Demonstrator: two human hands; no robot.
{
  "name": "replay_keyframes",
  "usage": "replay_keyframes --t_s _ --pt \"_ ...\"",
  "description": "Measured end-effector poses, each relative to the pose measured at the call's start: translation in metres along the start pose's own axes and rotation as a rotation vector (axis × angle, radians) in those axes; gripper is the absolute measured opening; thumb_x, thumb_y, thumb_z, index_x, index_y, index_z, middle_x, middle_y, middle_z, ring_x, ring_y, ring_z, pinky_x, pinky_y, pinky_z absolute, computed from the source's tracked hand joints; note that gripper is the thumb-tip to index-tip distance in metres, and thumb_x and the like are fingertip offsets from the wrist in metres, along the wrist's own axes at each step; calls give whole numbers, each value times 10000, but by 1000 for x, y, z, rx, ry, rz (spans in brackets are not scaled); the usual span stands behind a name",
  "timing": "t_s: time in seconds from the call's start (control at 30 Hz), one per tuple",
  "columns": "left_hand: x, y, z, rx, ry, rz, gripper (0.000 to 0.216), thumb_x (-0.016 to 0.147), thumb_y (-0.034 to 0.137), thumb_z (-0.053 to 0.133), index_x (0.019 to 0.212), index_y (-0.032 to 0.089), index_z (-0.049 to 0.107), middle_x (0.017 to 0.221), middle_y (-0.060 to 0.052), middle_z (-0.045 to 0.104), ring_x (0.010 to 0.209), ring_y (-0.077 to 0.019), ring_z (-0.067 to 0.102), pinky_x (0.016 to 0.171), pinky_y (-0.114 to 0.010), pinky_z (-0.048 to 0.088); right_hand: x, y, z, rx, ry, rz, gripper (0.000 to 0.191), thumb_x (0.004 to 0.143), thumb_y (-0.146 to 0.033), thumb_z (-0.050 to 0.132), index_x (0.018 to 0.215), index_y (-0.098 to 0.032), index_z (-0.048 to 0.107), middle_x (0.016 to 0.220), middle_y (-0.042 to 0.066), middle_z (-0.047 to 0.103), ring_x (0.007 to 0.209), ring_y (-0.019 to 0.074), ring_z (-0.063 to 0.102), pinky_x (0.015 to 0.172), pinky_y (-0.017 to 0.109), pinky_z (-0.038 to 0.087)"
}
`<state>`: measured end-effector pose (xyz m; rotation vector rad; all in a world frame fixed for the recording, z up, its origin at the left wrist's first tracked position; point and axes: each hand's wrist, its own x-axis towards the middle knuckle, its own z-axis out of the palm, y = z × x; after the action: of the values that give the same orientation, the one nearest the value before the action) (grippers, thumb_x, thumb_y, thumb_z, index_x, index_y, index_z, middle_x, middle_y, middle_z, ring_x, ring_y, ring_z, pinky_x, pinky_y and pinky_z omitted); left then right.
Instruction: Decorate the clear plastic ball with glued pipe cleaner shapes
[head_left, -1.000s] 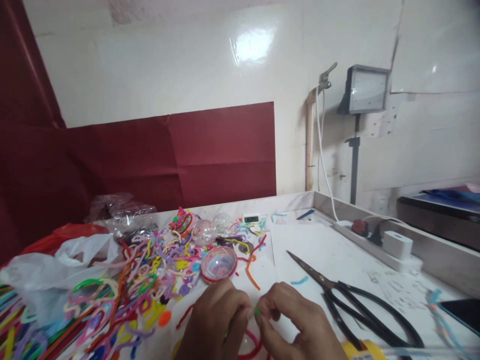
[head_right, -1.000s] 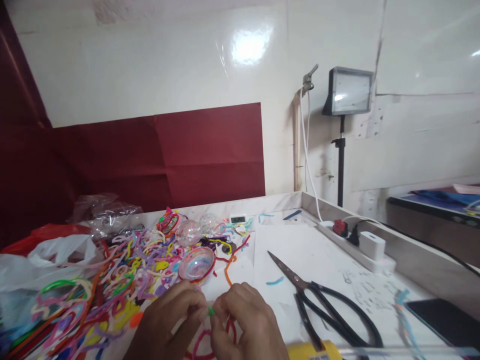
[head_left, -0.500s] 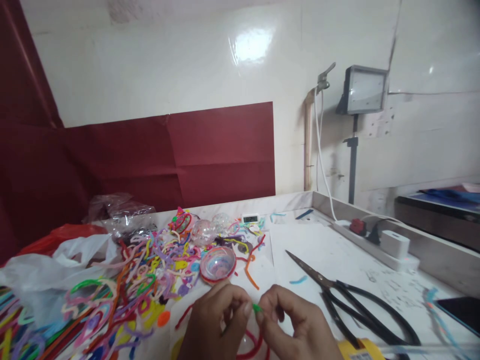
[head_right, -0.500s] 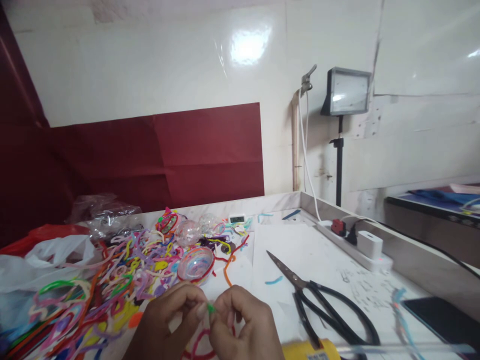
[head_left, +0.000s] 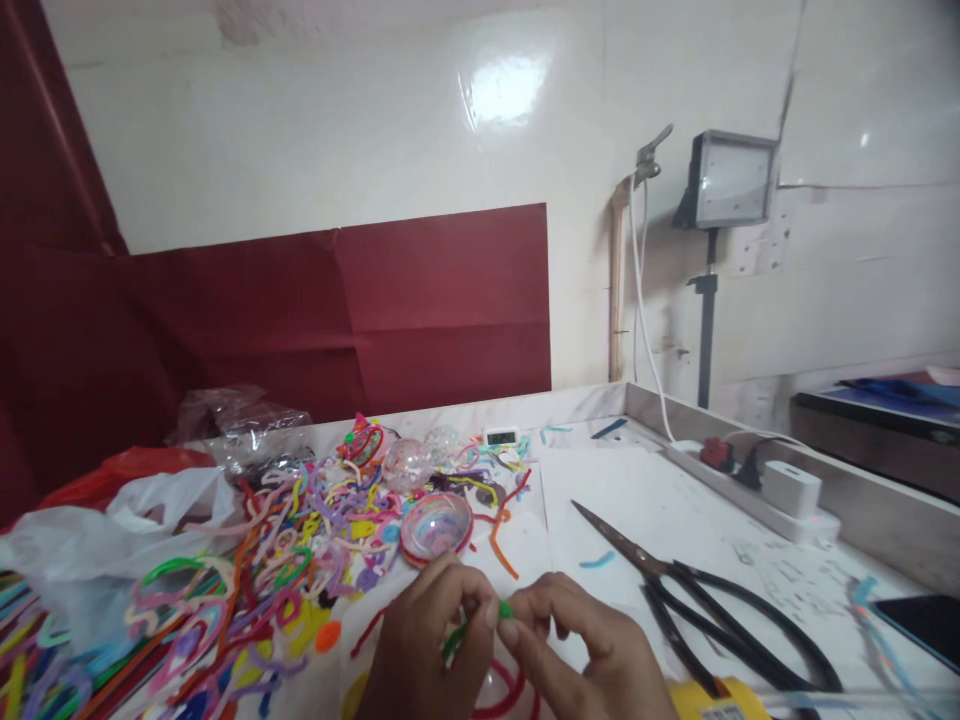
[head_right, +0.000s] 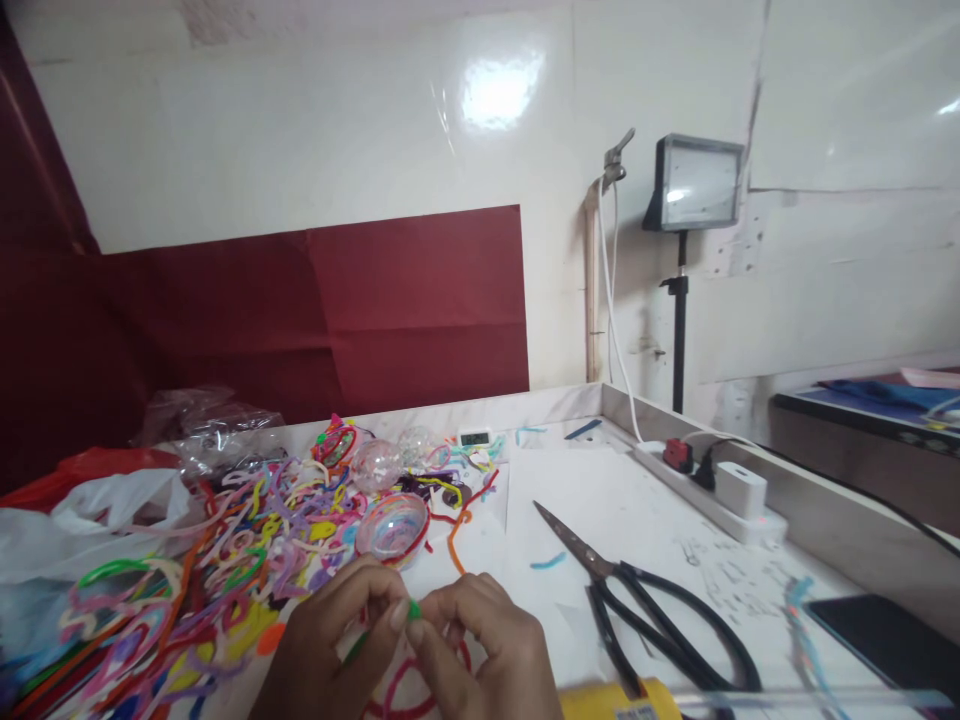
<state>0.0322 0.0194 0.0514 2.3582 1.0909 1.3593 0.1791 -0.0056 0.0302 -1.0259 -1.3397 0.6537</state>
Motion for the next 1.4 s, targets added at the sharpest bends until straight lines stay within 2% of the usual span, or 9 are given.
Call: replay_keyframes --t_s 0.1,0.23,0.33,0.4,0.57,1.0,1.13,1.27,1.4 --pt "0 -4 -2 91 -55 98 216 899 188 460 702 215 544 679 14 588 617 -143 571 582 -216 413 2 1 -6 -124 -5 -184 105 818 -335 647 754 -267 694 685 -15 638 665 166 573 672 255 449" --pt "-1 -9 -4 167 -139 160 214 920 196 442 743 209 561 709 -7 612 659 -160 599 610 -231 433 2 0 -10 -261 -87 -295 174 884 -256 537 746 -252 643 692 -13 630 663 148 584 609 230 433" --pt "1 -9 -7 142 -198 127 217 943 221 448 779 204 589 732 -12 628 690 -164 612 632 -233 444 0 -1 -10 -236 -40 -170 193 862 -293 530 685 -242 587 642 -29 576 596 133 519 516 227 362" --pt "3 -7 -10 83 -226 110 216 954 229 452 806 203 609 761 -14 635 718 -163 617 663 -231 456 0 -1 -9 -168 -95 -40 200 836 -338 544 666 -236 577 619 -31 551 581 135 491 509 232 347" --pt "7 -3 -12 -4 -151 94 248 949 250 461 801 202 654 795 -30 591 747 -171 601 687 -238 467 1 -2 -6 65 -103 192 285 794 -479 566 675 -221 587 603 -27 517 593 148 451 555 259 342" --pt "0 -14 5 -243 -182 -323 184 847 300 554 754 177 654 647 -3 606 613 -161 572 558 -217 430 -5 -4 10 366 119 287 371 676 -557 749 671 -198 656 580 -22 570 550 129 479 530 226 386" --pt "3 -10 1 -117 -169 -201 180 855 238 522 700 184 596 647 15 551 596 -143 550 552 -209 412 -4 2 10 339 54 300 334 706 -530 728 686 -202 669 595 -21 593 548 124 479 531 224 380" --pt "3 -6 -4 95 -147 25 202 883 196 494 694 197 564 673 16 550 611 -139 558 581 -216 414 -4 11 7 85 5 92 223 816 -441 630 750 -231 666 616 -32 596 571 129 512 557 222 400" --pt "1 -10 -5 233 -151 231 250 938 197 419 728 197 555 705 -12 591 655 -161 592 582 -227 438 -4 21 3 -291 28 -396 123 923 -236 509 884 -249 625 664 -35 586 590 130 545 576 226 411"
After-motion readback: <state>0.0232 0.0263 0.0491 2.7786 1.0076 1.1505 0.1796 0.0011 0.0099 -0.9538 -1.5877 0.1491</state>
